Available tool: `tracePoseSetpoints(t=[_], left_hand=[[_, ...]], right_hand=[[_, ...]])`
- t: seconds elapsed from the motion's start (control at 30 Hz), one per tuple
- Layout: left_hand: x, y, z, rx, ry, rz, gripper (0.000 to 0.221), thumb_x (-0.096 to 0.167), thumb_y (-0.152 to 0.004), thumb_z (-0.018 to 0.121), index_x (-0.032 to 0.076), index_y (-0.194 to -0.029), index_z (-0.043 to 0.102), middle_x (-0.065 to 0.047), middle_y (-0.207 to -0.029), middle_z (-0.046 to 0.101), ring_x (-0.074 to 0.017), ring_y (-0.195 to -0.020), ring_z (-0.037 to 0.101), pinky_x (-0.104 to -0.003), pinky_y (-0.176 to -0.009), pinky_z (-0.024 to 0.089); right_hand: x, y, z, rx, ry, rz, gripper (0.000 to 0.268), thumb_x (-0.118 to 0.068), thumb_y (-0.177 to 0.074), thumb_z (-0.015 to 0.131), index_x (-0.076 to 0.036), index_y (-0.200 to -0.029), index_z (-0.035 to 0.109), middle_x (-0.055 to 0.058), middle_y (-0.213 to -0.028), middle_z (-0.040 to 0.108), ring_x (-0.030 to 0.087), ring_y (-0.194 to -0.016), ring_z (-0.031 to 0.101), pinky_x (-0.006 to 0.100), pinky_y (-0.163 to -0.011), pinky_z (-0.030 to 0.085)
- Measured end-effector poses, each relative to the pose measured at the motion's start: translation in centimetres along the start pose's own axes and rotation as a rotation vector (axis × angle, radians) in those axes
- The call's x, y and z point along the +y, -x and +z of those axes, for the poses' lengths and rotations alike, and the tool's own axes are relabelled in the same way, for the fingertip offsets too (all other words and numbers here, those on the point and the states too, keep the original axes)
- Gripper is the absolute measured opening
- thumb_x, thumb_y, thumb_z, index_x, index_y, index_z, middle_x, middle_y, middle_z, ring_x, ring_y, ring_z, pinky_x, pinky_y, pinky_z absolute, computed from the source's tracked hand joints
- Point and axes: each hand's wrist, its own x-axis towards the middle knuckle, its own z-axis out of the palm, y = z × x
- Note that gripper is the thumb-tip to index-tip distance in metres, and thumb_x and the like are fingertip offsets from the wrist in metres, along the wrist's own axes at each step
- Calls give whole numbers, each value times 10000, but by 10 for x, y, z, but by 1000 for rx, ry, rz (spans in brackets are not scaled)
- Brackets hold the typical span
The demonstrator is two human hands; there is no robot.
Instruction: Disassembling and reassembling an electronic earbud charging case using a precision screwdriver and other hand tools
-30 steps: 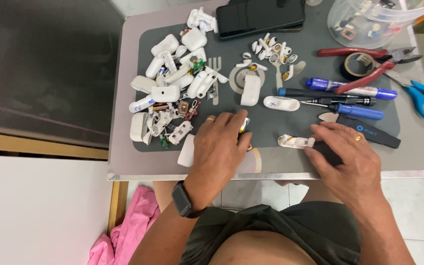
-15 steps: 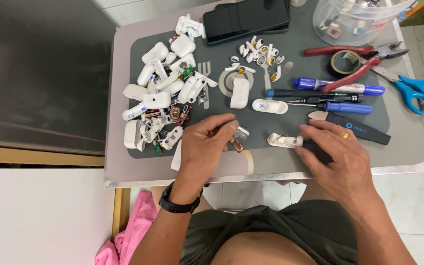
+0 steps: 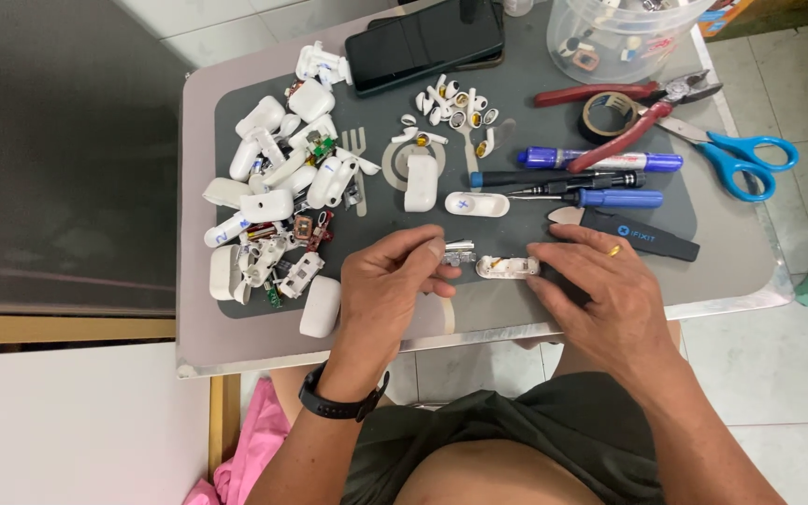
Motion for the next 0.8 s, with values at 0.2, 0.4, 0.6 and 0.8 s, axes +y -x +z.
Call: tracePoseSetpoints(t=[0.2, 0.4, 0.6, 0.8], left_hand=[[2, 5, 7, 13, 27, 43, 122, 40, -865, 702, -19, -905, 801, -99, -783, 726, -244, -670, 761, -285, -535, 627], [3, 16, 19, -7, -6, 65, 103, 47, -860, 708, -9, -891, 789, -117, -707, 727, -235, -654, 780, -291, -552, 645], [4, 24, 20, -79, 18, 224, 164, -7, -806, 746, -84, -941, 796, -281, -738, 748, -288, -673, 778, -364, -575, 715], [4, 30, 14, -263, -12, 352, 209, 65, -846, 768, -33, -1030, 793, -226, -810, 768, -251, -694, 773, -374, -607, 688]], right_hand=[[-7, -2, -3, 62, -49, -2, 261, -63, -885, 832, -10, -1121, 736, 117, -1118, 760, 338, -1152, 709, 426, -1001, 536], [-33, -13, -9, 161, -130, -74, 315, -55, -899, 804, 36, -1170, 672, 199, -1179, 723, 388, -1118, 712, 466, -1030, 574], [-34, -16, 17, 337, -304, -58, 192, -38, -849, 810, -14, -1038, 791, 103, -947, 788, 322, -857, 778, 416, -791, 620], [-41, -4, 17, 265, -556, 233, 211, -9, -861, 782, -27, -1071, 792, 110, -827, 778, 234, -728, 742, 403, -695, 611]])
